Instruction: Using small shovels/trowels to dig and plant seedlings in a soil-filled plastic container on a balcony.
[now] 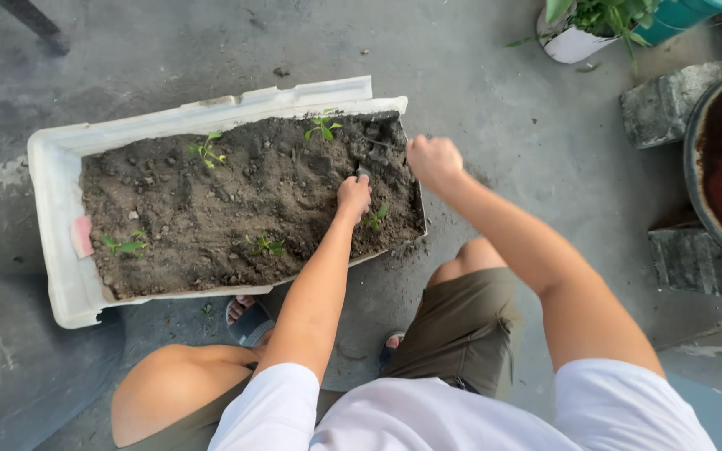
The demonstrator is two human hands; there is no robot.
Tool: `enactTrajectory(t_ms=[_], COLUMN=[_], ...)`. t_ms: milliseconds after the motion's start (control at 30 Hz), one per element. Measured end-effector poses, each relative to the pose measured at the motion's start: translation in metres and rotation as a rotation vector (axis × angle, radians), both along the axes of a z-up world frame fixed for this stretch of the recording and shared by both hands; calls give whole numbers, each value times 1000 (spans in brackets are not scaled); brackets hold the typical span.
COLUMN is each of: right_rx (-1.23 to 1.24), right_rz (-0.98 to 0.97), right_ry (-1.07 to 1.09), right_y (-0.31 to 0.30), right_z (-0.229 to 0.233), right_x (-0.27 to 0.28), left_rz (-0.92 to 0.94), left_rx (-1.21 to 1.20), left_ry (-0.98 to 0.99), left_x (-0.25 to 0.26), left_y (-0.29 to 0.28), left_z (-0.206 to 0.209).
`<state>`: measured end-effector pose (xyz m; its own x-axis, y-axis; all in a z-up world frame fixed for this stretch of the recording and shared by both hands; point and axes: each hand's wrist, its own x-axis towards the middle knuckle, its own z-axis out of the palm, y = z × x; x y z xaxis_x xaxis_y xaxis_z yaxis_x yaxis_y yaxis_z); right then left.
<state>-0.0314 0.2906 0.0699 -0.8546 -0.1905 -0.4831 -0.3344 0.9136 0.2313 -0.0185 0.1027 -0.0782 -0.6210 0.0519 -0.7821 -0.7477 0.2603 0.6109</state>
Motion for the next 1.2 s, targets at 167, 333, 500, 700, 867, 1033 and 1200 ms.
enactTrajectory(t_ms=[167, 333, 500, 700, 867, 1033, 1200], right_rx=[-357, -731, -693, -723, -691, -652, -793], right_rz=[-312, -485, -555, -527, -471, -565, -571], right_ry=[-46, 109, 17, 35, -74, -141, -127], right_y=[-15, -41, -54, -46, -18, 13, -7], right_z=[-42, -69, -52, -43, 2, 0, -32], right_x=[60, 89, 87, 88, 92, 44, 0], left_rz=[70, 101, 106, 82, 0, -12, -120], left_rx=[31, 72, 131, 71, 15, -54, -244], left_ry=[20, 44, 91, 107, 2, -9, 88], left_x=[12, 6, -1, -6, 3, 10, -14], left_y=[-11, -16, -13, -4, -29, -44, -46], left_z=[14, 26, 15, 37, 33, 95, 83])
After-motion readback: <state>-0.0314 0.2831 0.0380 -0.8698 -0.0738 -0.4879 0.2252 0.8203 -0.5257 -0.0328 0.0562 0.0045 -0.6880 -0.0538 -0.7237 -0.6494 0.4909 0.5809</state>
